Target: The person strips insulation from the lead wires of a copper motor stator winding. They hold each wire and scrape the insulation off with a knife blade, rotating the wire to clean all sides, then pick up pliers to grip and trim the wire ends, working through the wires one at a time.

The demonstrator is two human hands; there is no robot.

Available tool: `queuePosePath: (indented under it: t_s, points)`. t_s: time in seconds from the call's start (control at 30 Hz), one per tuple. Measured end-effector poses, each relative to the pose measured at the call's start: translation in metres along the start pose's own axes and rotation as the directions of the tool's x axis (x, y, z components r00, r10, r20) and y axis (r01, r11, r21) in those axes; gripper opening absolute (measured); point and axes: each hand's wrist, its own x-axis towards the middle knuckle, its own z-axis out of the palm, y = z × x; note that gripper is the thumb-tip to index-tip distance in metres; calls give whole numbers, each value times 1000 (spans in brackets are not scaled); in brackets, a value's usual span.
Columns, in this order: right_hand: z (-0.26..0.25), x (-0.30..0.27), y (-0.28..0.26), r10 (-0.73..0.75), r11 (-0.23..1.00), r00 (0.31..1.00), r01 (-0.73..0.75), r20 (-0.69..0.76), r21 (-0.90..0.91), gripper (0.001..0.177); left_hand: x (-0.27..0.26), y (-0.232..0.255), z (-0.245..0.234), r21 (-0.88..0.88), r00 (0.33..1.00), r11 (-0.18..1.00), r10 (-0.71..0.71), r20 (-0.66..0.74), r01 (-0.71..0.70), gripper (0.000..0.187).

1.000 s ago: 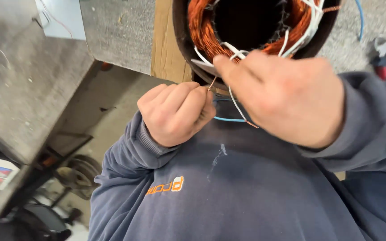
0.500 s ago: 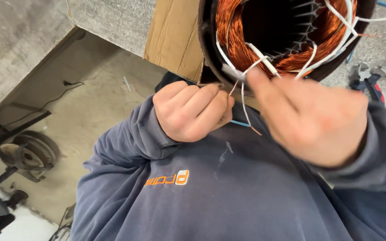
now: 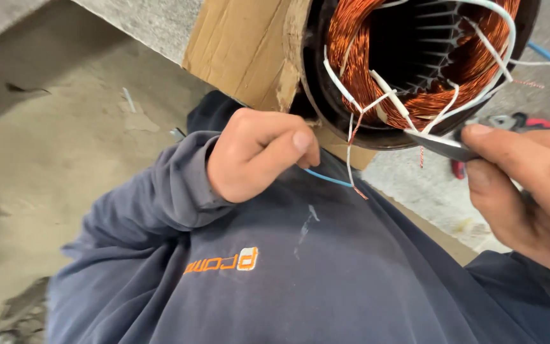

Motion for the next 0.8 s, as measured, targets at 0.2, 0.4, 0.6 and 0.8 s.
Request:
queuePosePath:
  t_s: [0.2,0.4,0.6,0.8]
  points:
    - [-12,90,-42,-355,829,873,459,334,-320,39,12,27,7,-441,955,848,-272,118,296,38]
    - [12,134,-71,-482,588,730,680,484,-439,40,-3,14,28,-356,952,884,-299,64,302,31]
    - [28,130,-84,-373,347,707,707,601,-616,22,-12,-6,38,-229,980,956,-196,-37,183,24]
    - [26,109,-91,-390,387,694,720,605,-576,30,-20,-12,47,-143,990,989,-66,-123,48,23]
